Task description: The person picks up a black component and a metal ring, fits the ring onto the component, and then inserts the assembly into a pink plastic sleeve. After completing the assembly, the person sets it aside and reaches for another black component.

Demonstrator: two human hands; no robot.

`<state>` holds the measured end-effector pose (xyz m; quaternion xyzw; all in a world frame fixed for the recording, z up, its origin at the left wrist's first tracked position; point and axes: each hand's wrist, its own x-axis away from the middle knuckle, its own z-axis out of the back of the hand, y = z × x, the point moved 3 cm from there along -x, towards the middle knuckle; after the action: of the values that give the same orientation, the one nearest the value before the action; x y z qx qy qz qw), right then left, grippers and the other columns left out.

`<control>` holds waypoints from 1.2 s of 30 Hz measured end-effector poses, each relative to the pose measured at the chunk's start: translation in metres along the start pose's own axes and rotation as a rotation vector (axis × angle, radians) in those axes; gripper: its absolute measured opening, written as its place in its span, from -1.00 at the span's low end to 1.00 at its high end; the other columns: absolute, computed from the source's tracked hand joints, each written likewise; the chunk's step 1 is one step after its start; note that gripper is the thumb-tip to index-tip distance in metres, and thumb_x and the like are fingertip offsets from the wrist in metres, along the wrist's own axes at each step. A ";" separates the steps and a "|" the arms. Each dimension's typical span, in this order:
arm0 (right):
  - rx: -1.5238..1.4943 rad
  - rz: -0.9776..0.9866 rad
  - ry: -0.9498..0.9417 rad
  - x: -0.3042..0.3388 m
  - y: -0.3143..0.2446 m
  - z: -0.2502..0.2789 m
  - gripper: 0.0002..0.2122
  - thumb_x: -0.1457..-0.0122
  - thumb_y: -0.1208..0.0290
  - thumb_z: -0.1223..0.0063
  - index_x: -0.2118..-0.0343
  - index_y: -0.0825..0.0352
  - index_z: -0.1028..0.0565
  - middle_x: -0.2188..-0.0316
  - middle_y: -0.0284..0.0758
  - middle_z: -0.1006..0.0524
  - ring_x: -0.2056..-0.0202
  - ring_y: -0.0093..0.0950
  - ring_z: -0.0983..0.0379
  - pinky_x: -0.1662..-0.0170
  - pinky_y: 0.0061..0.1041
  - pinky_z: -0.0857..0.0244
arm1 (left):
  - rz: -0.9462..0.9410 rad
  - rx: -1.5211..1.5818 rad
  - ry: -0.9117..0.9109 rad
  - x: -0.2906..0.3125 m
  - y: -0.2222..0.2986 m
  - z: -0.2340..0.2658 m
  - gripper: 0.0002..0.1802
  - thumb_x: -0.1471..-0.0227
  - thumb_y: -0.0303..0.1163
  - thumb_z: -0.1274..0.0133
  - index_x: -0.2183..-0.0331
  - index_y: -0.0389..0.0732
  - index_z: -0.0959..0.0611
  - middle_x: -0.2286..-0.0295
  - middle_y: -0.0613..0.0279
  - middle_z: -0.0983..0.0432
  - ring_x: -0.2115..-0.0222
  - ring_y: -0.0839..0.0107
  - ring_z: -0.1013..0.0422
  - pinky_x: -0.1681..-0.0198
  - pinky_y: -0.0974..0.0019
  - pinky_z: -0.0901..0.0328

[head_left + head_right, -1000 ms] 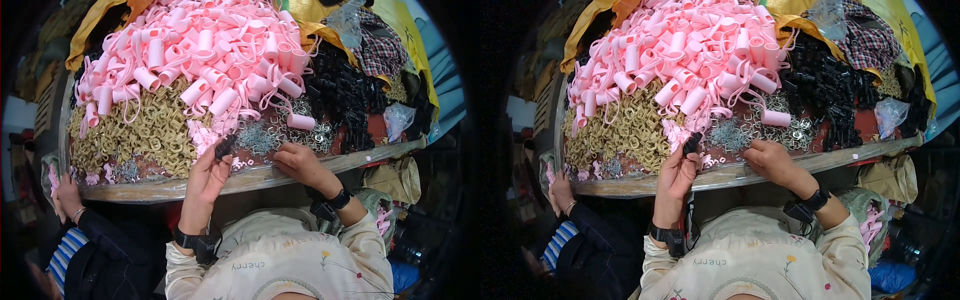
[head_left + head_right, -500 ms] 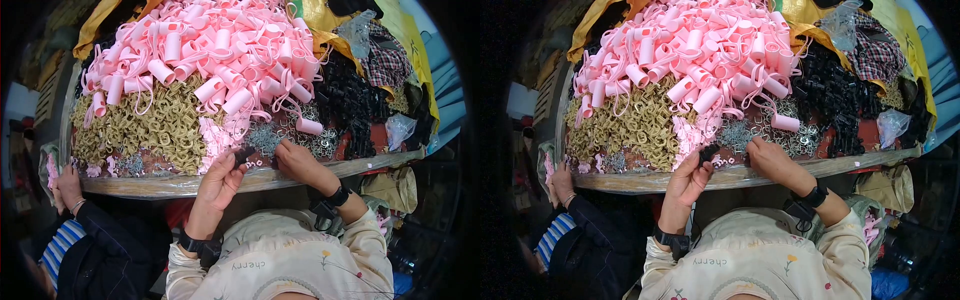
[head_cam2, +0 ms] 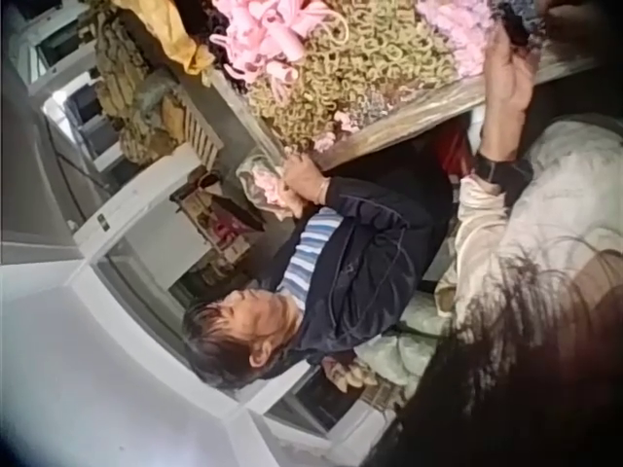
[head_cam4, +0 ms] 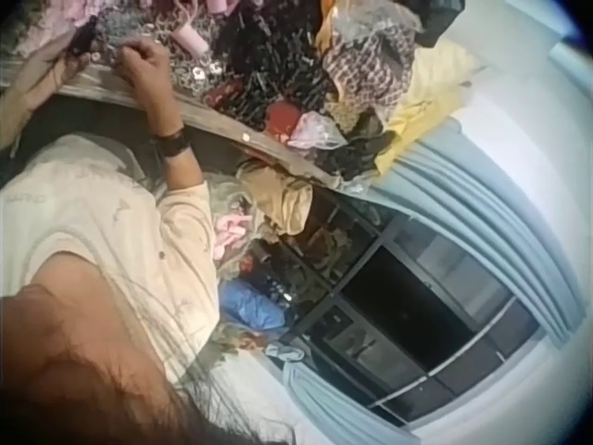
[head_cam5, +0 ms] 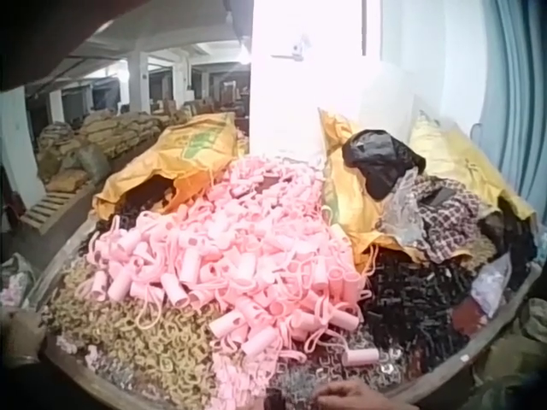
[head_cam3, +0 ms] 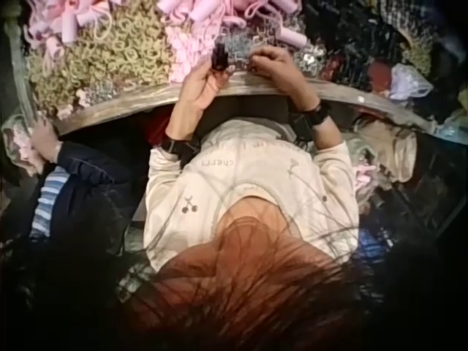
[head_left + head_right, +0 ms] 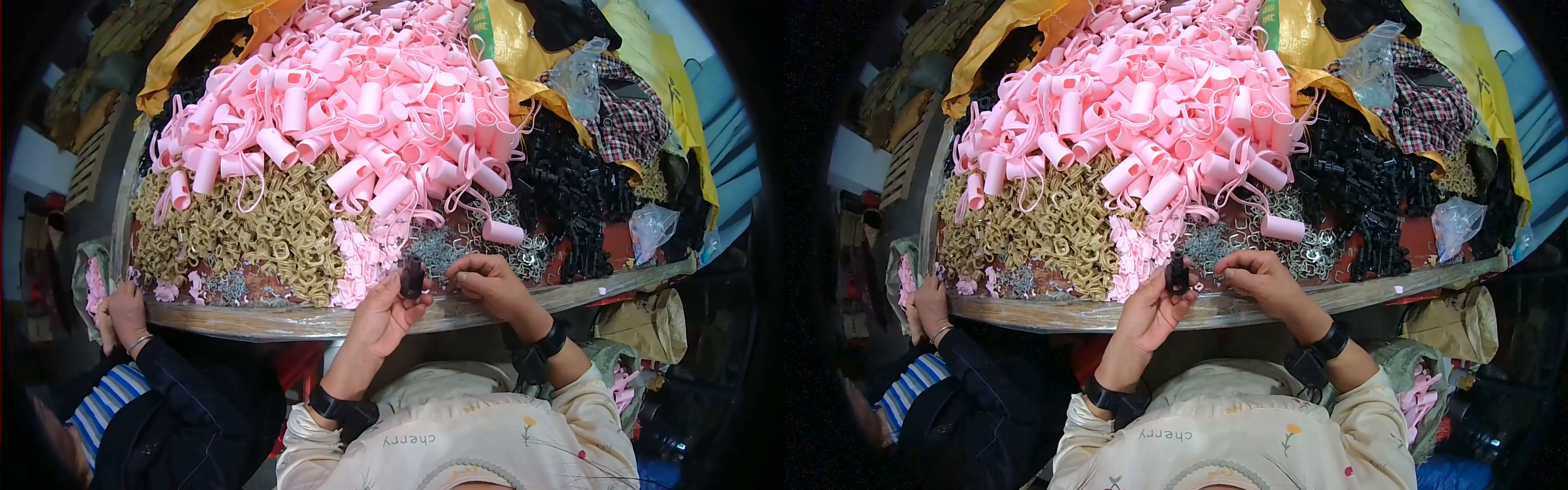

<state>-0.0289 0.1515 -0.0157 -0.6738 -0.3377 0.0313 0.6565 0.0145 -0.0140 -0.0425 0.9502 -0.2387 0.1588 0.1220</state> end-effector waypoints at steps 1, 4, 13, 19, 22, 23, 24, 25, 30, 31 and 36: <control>-0.089 -0.012 -0.001 0.000 0.000 -0.001 -0.82 -0.01 0.50 0.13 0.29 0.38 -0.30 0.63 -0.49 -0.31 0.63 -0.75 -0.17 0.61 -0.74 -0.05 | 0.003 -0.048 0.017 0.000 -0.001 -0.005 -0.67 0.05 -0.37 0.09 0.19 -0.27 -0.36 0.40 0.11 -0.37 0.44 0.36 -0.38 0.44 0.49 -0.37; -0.268 -0.038 -0.006 -0.002 0.001 -0.007 -0.84 -0.02 0.51 0.14 0.30 0.37 -0.29 0.63 -0.49 -0.31 0.65 -0.75 -0.15 0.62 -0.79 -0.01 | 0.007 -0.144 0.052 -0.001 -0.004 -0.011 -0.67 0.08 -0.40 0.05 0.21 -0.28 -0.37 0.45 0.14 -0.39 0.45 0.41 -0.38 0.47 0.52 -0.36; -0.360 0.027 -0.134 -0.005 -0.001 -0.024 -0.81 -0.05 0.46 0.15 0.27 0.34 -0.21 0.60 -0.50 -0.26 0.61 -0.75 -0.14 0.60 -0.82 0.03 | -0.534 -1.213 0.073 -0.005 -0.002 -0.015 -0.80 0.23 -0.54 -0.08 0.41 -0.26 -0.50 0.54 0.24 -0.41 0.50 0.48 -0.36 0.54 0.54 -0.24; -0.379 0.027 -0.180 -0.008 0.000 -0.025 -0.80 -0.06 0.41 0.14 0.27 0.34 -0.21 0.60 -0.49 -0.27 0.60 -0.75 -0.14 0.60 -0.81 0.02 | -0.940 -1.525 -0.043 0.002 0.003 -0.029 -0.74 0.33 -0.61 -0.09 0.42 -0.26 -0.50 0.53 0.17 -0.40 0.52 0.33 -0.36 0.50 0.40 -0.25; -0.377 0.004 -0.198 -0.010 0.000 -0.024 -0.79 -0.06 0.40 0.14 0.26 0.34 -0.21 0.59 -0.48 -0.28 0.60 -0.75 -0.14 0.60 -0.81 0.02 | -0.956 -1.593 -0.051 0.002 0.006 -0.035 -0.73 0.34 -0.62 -0.07 0.41 -0.25 -0.50 0.52 0.15 -0.39 0.52 0.30 -0.36 0.49 0.40 -0.26; -0.375 -0.007 -0.208 -0.010 0.000 -0.023 -0.78 -0.06 0.39 0.13 0.26 0.35 -0.21 0.58 -0.47 -0.29 0.60 -0.75 -0.14 0.60 -0.81 0.02 | -0.965 -1.626 -0.055 0.002 0.007 -0.036 -0.72 0.34 -0.63 -0.06 0.41 -0.24 -0.50 0.52 0.14 -0.39 0.53 0.28 -0.36 0.49 0.40 -0.26; -0.377 -0.008 -0.207 -0.011 0.001 -0.022 -0.78 -0.06 0.39 0.13 0.26 0.35 -0.21 0.58 -0.47 -0.29 0.60 -0.75 -0.14 0.60 -0.81 0.02 | -0.962 -1.627 -0.056 0.002 0.008 -0.036 -0.72 0.34 -0.63 -0.06 0.41 -0.24 -0.50 0.52 0.14 -0.39 0.53 0.28 -0.36 0.49 0.40 -0.26; -0.400 -0.007 -0.219 -0.012 0.002 -0.022 -0.78 -0.07 0.39 0.14 0.26 0.35 -0.21 0.57 -0.47 -0.30 0.60 -0.75 -0.15 0.60 -0.82 0.02 | -0.946 -1.650 -0.083 0.001 0.008 -0.037 -0.72 0.34 -0.63 -0.06 0.41 -0.24 -0.49 0.52 0.14 -0.39 0.53 0.28 -0.36 0.49 0.39 -0.26; -0.493 -0.033 -0.192 -0.014 0.007 -0.022 -0.80 -0.06 0.42 0.14 0.26 0.36 -0.22 0.53 -0.44 -0.34 0.57 -0.74 -0.19 0.57 -0.80 -0.03 | -0.920 -1.692 -0.134 -0.003 0.009 -0.034 -0.72 0.35 -0.65 -0.04 0.42 -0.24 -0.48 0.53 0.13 -0.38 0.54 0.28 -0.36 0.50 0.40 -0.26; -0.516 -0.047 -0.166 -0.014 0.008 -0.023 -0.80 -0.06 0.44 0.13 0.26 0.36 -0.23 0.52 -0.44 -0.35 0.56 -0.73 -0.20 0.55 -0.79 -0.05 | -0.924 -1.691 -0.132 -0.004 0.009 -0.033 -0.72 0.35 -0.66 -0.04 0.43 -0.24 -0.48 0.54 0.13 -0.38 0.55 0.28 -0.36 0.50 0.40 -0.26; -0.154 0.191 -0.018 -0.013 0.000 -0.021 -0.82 -0.03 0.51 0.11 0.29 0.36 -0.26 0.50 -0.42 -0.37 0.52 -0.71 -0.24 0.51 -0.72 -0.13 | -0.887 -1.641 -0.030 -0.006 0.009 -0.027 -0.82 0.27 -0.61 -0.03 0.46 -0.27 -0.46 0.57 0.18 -0.38 0.61 0.38 -0.35 0.56 0.46 -0.24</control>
<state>-0.0286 0.1268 -0.0183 -0.7511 -0.2790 0.0737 0.5938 -0.0013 -0.0107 -0.0182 0.5731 0.1068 -0.1327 0.8016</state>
